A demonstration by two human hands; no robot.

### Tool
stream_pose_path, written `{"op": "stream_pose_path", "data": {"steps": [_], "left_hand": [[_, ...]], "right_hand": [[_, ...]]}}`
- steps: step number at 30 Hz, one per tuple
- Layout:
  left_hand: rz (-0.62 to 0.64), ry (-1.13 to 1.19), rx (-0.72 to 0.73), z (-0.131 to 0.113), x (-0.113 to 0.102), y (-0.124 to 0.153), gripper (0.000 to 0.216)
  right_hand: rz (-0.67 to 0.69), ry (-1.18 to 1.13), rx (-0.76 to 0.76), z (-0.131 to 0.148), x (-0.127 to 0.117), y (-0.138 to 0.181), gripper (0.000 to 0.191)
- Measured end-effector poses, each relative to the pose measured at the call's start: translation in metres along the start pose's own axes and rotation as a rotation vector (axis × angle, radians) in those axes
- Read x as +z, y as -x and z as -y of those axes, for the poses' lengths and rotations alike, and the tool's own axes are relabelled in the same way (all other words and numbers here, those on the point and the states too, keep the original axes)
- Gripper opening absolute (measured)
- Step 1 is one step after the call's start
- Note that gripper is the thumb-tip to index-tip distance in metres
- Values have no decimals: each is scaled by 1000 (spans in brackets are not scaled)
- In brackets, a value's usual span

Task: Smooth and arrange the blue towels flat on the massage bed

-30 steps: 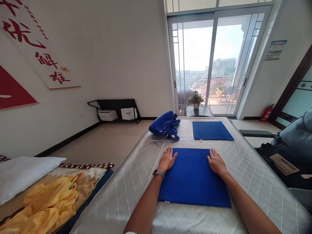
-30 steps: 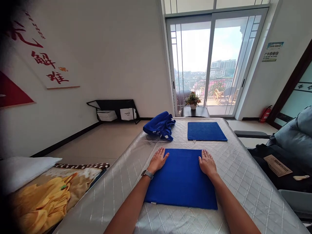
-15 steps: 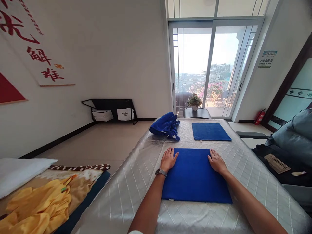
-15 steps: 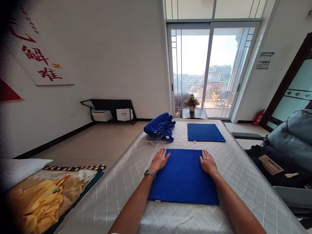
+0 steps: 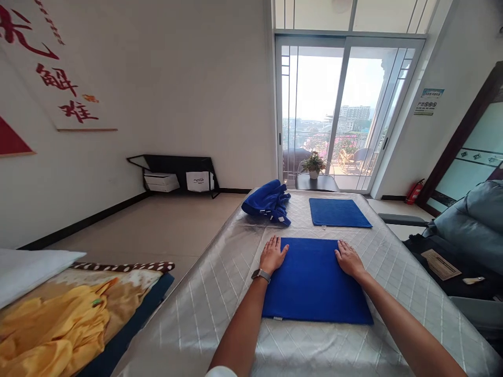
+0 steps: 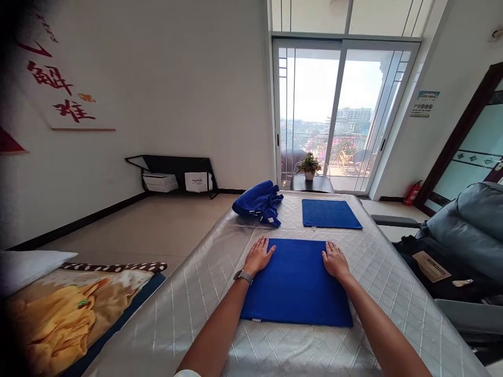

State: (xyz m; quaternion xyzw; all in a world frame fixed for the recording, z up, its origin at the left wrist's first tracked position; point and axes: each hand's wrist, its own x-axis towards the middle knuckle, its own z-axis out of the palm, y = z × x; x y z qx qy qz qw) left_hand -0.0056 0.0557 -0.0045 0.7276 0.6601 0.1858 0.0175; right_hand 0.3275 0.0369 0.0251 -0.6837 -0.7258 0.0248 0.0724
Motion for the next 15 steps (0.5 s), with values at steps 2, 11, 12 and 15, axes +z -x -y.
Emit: {"op": "stream_pose_path", "data": {"steps": [2, 11, 12, 15], "left_hand": [[0, -5, -2, 0, 0, 0, 78], [22, -34, 1, 0, 1, 0, 78], [28, -31, 1, 0, 0, -1, 77], [32, -33, 2, 0, 0, -1, 75]], "right_hand": [[-2, 7, 14, 1, -3, 3, 64], [63, 1, -47, 0, 4, 37, 66], [65, -3, -53, -1, 7, 40, 67], [64, -17, -58, -3, 13, 43, 69]]}}
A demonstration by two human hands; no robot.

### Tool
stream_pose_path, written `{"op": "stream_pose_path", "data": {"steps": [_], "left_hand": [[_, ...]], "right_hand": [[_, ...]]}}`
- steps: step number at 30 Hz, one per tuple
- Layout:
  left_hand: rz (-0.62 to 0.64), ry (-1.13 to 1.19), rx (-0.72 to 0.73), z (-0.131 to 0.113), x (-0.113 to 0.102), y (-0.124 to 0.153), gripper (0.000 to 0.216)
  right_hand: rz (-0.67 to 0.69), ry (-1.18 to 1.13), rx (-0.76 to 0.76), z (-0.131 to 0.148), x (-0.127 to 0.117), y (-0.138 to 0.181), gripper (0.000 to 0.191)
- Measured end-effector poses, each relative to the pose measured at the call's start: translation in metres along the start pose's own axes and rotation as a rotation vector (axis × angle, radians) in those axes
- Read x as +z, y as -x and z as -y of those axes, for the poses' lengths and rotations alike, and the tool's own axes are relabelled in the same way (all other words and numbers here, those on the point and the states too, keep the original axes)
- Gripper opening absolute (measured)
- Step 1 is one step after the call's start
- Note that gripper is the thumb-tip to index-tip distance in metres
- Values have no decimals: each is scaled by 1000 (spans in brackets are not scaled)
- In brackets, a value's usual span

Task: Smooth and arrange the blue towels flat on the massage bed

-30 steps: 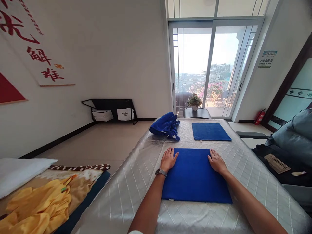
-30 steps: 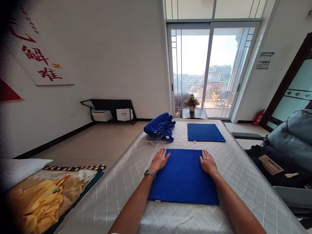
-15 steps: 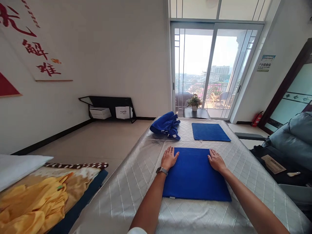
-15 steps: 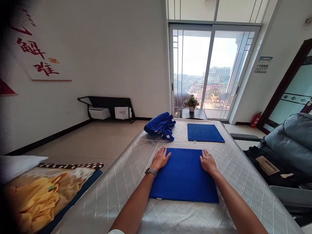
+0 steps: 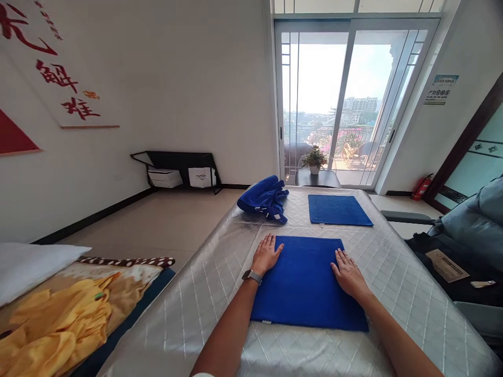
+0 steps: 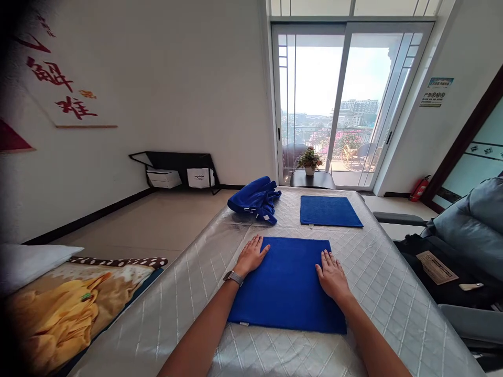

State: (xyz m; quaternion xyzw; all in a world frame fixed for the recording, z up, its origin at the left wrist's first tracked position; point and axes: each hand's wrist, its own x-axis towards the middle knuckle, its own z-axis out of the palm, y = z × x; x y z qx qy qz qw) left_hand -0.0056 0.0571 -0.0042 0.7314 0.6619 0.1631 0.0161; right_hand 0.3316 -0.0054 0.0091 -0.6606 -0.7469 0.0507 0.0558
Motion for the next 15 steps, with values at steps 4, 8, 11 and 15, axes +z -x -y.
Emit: {"op": "stream_pose_path", "data": {"steps": [4, 8, 11, 15], "left_hand": [[-2, -21, 2, 0, 0, 0, 74], [-2, -48, -9, -2, 0, 0, 75], [8, -54, -15, -4, -2, 1, 77], [19, -50, -16, -6, -3, 1, 74]], "right_hand": [[-6, -8, 0, 0, 0, 0, 70], [5, -13, 11, 3, -1, 0, 70], [9, -40, 13, 3, -2, 1, 69], [9, -72, 14, 4, -5, 3, 69]]}}
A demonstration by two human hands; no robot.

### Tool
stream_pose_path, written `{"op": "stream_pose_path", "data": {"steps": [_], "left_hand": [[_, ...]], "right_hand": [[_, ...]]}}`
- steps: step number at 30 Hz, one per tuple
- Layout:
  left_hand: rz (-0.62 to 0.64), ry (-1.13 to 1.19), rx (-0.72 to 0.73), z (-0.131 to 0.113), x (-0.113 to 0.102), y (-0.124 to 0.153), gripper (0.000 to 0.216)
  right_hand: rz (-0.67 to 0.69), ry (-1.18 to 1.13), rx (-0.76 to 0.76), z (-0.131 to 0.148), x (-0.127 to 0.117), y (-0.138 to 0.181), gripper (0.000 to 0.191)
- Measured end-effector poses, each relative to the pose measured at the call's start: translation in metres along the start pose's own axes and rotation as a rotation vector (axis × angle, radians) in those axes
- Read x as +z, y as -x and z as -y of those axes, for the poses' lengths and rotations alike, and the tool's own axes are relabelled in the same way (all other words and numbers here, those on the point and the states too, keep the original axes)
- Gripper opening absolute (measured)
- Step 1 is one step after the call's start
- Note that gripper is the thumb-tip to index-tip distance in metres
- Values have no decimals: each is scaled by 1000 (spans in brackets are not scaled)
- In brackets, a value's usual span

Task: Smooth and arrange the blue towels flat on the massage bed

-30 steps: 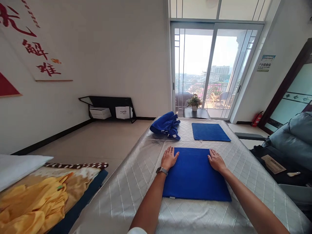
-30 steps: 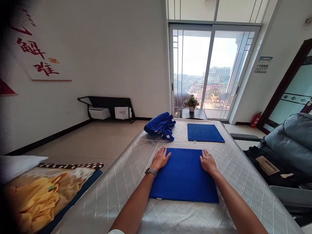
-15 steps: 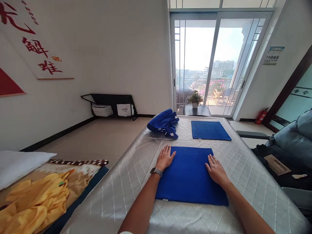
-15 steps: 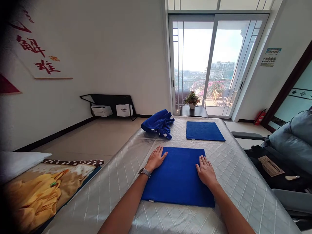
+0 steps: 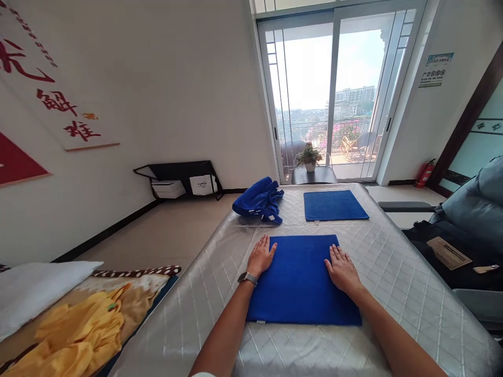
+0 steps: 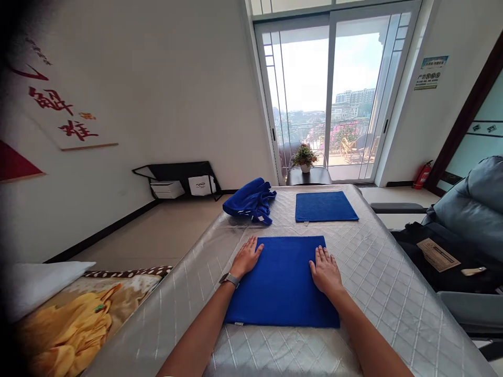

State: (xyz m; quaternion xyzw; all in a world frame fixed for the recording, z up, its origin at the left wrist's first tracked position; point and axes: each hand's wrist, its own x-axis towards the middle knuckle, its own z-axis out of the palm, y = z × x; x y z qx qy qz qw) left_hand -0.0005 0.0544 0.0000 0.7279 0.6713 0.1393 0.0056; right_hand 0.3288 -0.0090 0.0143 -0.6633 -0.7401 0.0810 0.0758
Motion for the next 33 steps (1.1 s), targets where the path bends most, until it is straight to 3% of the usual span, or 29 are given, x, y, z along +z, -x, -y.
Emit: {"op": "stream_pose_path", "data": {"steps": [8, 11, 14, 20, 23, 27, 33], "left_hand": [[85, -69, -21, 0, -7, -4, 80], [-8, -109, -92, -18, -8, -2, 88], [-69, -88, 14, -61, -3, 4, 87], [69, 60, 417, -178, 20, 18, 74], [77, 115, 474, -208, 27, 21, 69], [106, 104, 445, -205, 24, 24, 70], [98, 31, 370, -156, 11, 33, 73]], "right_hand": [[-13, 14, 4, 1, -5, 3, 69], [-13, 4, 5, 1, -5, 4, 69], [-14, -10, 7, 1, -4, 3, 68], [-27, 40, 0, 0, 1, 3, 65], [-29, 76, -27, -1, 3, 3, 64], [-28, 85, -18, -1, 3, 3, 64], [-19, 32, 5, 1, 0, 1, 67]]}}
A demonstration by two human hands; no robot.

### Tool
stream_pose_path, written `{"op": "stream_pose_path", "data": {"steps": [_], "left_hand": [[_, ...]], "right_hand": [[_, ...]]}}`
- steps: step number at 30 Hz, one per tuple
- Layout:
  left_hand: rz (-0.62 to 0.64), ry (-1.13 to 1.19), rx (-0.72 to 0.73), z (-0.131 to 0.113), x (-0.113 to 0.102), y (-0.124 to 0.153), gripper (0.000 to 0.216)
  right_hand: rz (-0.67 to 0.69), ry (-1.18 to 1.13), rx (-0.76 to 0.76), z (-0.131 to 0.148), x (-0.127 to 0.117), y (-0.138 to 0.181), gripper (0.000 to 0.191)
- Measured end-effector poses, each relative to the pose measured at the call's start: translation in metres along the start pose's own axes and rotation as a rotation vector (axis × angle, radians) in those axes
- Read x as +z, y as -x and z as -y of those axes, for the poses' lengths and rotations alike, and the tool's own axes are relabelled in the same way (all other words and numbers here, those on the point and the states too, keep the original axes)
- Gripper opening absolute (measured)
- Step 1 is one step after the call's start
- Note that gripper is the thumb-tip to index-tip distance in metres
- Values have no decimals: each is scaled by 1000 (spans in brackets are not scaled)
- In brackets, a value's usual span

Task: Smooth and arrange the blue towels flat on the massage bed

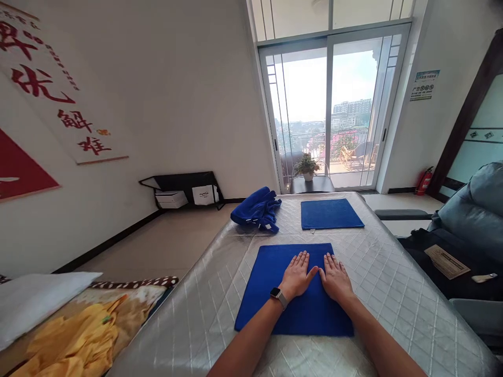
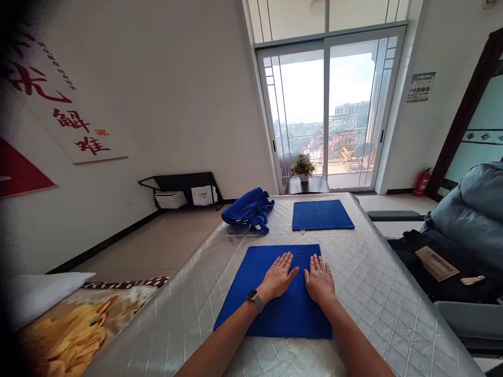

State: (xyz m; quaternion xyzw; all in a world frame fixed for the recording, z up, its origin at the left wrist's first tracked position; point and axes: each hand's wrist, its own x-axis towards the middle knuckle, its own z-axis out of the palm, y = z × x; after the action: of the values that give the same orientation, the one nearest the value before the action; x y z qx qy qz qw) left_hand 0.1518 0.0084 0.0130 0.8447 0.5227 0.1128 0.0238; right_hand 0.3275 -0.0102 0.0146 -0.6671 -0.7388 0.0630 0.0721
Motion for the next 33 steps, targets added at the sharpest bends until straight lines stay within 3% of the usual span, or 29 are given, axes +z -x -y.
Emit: {"op": "stream_pose_path", "data": {"steps": [10, 14, 19, 33], "left_hand": [[-64, -96, -268, 113, -17, 54, 79], [-88, -81, -342, 145, -15, 67, 82], [-90, -52, -321, 154, -11, 68, 82], [-111, -30, -343, 144, -19, 69, 86]], "right_hand": [[-3, -21, 2, 0, -2, 1, 68], [3, 5, 6, 1, -4, 1, 68], [-9, 34, 3, 2, -3, 4, 68], [-12, 74, -11, 8, 9, 10, 74]]}}
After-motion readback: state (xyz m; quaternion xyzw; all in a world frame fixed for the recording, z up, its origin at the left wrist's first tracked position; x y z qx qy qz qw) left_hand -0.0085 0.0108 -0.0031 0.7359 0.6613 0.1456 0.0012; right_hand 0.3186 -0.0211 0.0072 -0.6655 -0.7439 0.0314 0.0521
